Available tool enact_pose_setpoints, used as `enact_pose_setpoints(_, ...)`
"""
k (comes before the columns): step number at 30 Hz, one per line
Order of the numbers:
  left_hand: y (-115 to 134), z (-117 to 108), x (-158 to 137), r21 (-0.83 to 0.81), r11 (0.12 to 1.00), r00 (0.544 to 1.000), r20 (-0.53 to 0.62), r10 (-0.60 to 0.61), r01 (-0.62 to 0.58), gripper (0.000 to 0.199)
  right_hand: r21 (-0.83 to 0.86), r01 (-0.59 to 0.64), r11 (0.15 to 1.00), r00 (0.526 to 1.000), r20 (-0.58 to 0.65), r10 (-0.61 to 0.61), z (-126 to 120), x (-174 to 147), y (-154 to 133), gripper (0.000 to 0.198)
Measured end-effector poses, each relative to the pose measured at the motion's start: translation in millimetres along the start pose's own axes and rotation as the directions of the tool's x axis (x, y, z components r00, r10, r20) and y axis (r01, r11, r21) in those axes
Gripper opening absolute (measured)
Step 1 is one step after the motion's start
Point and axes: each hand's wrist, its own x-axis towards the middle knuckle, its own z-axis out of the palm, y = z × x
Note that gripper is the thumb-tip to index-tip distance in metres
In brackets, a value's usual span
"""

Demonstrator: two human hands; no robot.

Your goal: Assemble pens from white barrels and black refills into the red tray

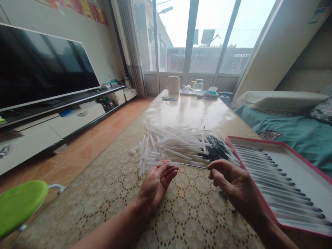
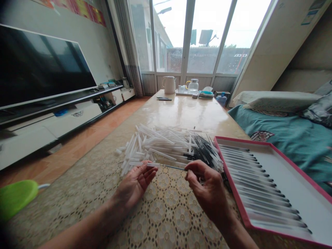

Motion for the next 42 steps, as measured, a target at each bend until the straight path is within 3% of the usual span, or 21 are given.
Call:
enact_pose_setpoints(8, -2, 0, -3, 0.031, 0.999, 0.999, 0.049, -0.024, 0.022, 0.007, -0.024, 0.022, 0.999, 0.998, 0.063, -0.021, 9, -1, 4, 0.014)
enact_pose_setpoints(18, -3, -4, -2, 0.037, 0.999, 0.992, 0.122, -0.003, -0.001, 0.007, -0.043, 0.095, 0.995, 0.994, 0.054, -0.093, 11, 0, 1, 0.010)
enact_pose_setpoints(22, -8, -2, -6, 0.136, 0.989, 0.963, 0.254, -0.094, 0.061, 0.014, 0.004, 0.083, 0.997, 0.983, 0.164, -0.082, 22, -8, -4, 0.009)
enact_pose_setpoints(24, -9, -1, -7, 0.158, 0.982, 0.944, 0.294, -0.149, 0.106, 0.015, 0.089, 0.070, 0.994, 0.964, 0.249, -0.091, 23, -10, -8, 0.018)
enact_pose_setpoints(27, -6, -1, -6, 0.069, 0.991, 0.968, 0.217, -0.130, 0.117, 0.010, 0.209, 0.025, 0.978, 0.957, 0.279, -0.084, 12, -5, -7, 0.035)
enact_pose_setpoints(29, -2, -1, -5, -0.022, 0.996, 0.989, 0.121, -0.088, 0.091, 0.006, 0.215, -0.012, 0.976, 0.989, 0.148, -0.020, -3, 4, 3, 0.036)
enact_pose_setpoints(31, 2, 0, -3, -0.085, 0.994, 0.996, 0.066, -0.061, 0.066, 0.008, 0.079, -0.044, 0.996, 0.998, -0.037, 0.047, -20, 14, 16, 0.034)
enact_pose_setpoints(33, 4, 0, -3, -0.108, 0.993, 0.997, 0.063, -0.044, 0.051, 0.011, -0.192, -0.061, 0.980, 0.995, -0.092, 0.044, -34, 21, 30, 0.025)
enact_pose_setpoints(36, 4, 1, -3, -0.091, 0.995, 0.996, 0.085, -0.032, 0.040, 0.009, -0.513, -0.014, 0.858, 0.998, 0.052, 0.047, -45, 23, 43, 0.010)
enact_pose_setpoints(39, 1, 1, -3, -0.020, 0.999, 0.996, 0.082, -0.034, 0.036, 0.005, -0.628, 0.052, 0.777, 0.984, 0.164, 0.066, -44, 19, 48, 0.009)
enact_pose_setpoints(42, -4, -1, -3, 0.080, 0.997, 0.994, 0.103, -0.030, 0.022, 0.007, -0.681, 0.086, 0.727, 0.979, 0.192, 0.063, -37, 17, 49, 0.010)
